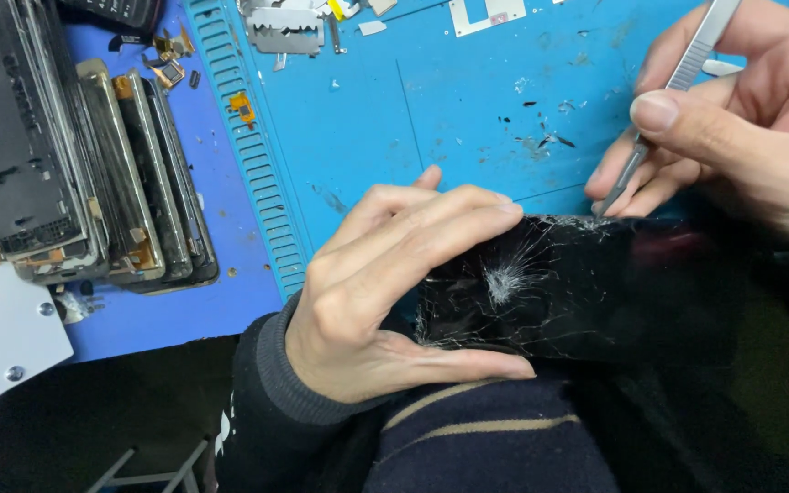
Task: Repairing a cracked phone screen by removing broken glass and adhesive residue using hand tools.
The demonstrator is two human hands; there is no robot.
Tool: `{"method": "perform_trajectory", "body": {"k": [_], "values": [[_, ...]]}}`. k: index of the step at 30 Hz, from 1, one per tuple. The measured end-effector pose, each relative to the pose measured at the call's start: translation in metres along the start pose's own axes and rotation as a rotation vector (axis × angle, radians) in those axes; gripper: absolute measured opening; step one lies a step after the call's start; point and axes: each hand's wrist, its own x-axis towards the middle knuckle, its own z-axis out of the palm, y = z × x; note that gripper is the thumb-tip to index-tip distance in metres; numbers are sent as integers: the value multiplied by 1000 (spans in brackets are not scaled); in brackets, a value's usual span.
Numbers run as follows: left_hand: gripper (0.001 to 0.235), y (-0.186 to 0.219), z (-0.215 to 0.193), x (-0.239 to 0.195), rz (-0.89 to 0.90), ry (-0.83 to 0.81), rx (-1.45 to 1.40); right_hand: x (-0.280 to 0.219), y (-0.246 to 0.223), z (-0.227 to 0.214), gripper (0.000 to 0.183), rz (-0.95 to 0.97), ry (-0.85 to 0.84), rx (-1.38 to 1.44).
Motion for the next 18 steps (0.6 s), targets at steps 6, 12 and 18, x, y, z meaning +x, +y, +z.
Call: {"method": "perform_trajectory", "body": {"k": [6,12,18], "values": [[76,-1,0,0,7,-15,14,1,2,-1,16,6,-11,-31],[75,0,0,-1,-17,-21,-13,-1,1,0,14,6,-41,-35],[74,-1,0,-2,10,-23,-10,-2,4,-1,15,-53,-12,17]]}}
